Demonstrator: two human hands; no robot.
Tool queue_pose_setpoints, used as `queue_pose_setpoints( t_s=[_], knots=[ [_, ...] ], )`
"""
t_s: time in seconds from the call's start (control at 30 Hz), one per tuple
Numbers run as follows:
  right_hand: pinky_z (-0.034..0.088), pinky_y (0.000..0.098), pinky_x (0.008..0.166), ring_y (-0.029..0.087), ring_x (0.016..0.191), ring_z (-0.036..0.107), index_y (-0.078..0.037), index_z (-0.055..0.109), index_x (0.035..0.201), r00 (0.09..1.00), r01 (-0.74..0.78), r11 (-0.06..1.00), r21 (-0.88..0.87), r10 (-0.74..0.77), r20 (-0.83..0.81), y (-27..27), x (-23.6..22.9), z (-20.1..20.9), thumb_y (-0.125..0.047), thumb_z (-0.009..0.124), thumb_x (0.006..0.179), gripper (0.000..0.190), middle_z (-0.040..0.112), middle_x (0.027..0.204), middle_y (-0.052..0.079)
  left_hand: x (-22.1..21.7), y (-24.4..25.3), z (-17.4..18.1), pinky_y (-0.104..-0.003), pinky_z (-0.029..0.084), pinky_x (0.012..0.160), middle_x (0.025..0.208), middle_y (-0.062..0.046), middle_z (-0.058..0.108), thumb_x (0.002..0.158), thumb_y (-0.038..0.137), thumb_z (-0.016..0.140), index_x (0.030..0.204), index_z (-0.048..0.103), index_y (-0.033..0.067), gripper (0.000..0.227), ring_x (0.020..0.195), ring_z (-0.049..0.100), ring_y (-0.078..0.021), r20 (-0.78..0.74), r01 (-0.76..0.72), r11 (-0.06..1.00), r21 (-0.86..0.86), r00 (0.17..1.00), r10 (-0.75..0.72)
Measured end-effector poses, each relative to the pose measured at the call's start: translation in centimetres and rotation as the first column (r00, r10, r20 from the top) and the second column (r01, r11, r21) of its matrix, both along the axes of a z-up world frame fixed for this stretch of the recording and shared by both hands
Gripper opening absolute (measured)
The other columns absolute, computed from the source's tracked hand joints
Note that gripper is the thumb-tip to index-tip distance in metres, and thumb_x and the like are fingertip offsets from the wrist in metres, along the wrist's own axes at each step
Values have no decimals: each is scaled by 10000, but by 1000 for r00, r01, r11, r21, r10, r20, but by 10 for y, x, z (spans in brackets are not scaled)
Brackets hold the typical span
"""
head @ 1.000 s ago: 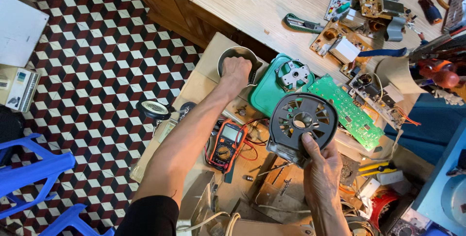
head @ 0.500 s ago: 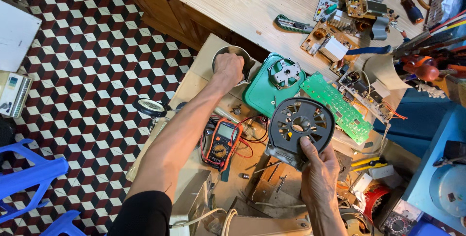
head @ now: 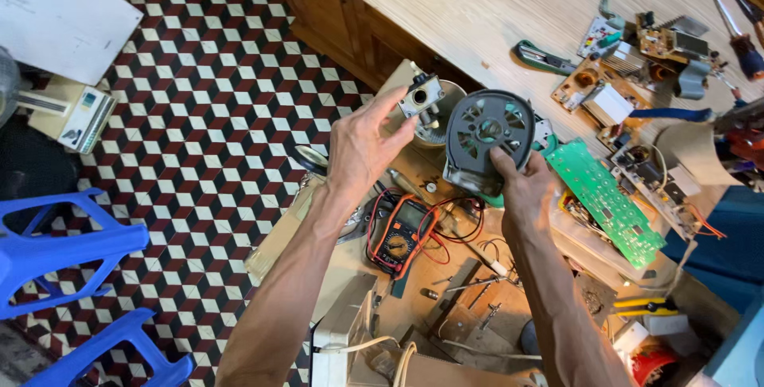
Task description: The person disassembles a motor-like device, uses a power drill to remove fasteners, and manipulates wires and internal components on a cluttered workbench. They repeatedly handle the motor housing, a multimeter, and various small parts while testing and adjusting connections.
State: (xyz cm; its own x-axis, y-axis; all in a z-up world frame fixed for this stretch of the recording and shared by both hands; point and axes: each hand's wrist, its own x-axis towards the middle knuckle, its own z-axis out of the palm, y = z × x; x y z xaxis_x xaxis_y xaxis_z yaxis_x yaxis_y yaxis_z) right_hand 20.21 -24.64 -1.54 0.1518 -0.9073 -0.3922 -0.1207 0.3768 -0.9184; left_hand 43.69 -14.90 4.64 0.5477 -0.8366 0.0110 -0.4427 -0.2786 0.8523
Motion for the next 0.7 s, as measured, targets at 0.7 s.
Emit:
queue_pose_setpoints(
  t_s=[0.7],
  knots=[
    [543, 345, 902, 188, 1003, 671, 29, 596, 1403, 974, -24, 997, 79, 6, 226, 66, -98, 86, -366, 639, 1010, 559, 698, 1136, 117, -119, 47, 70, -341, 609, 991, 1339, -141, 693, 940, 147, 793, 1343, 632, 67, 442, 1203, 723, -277, 70, 405, 852, -331, 911, -405]
  ],
)
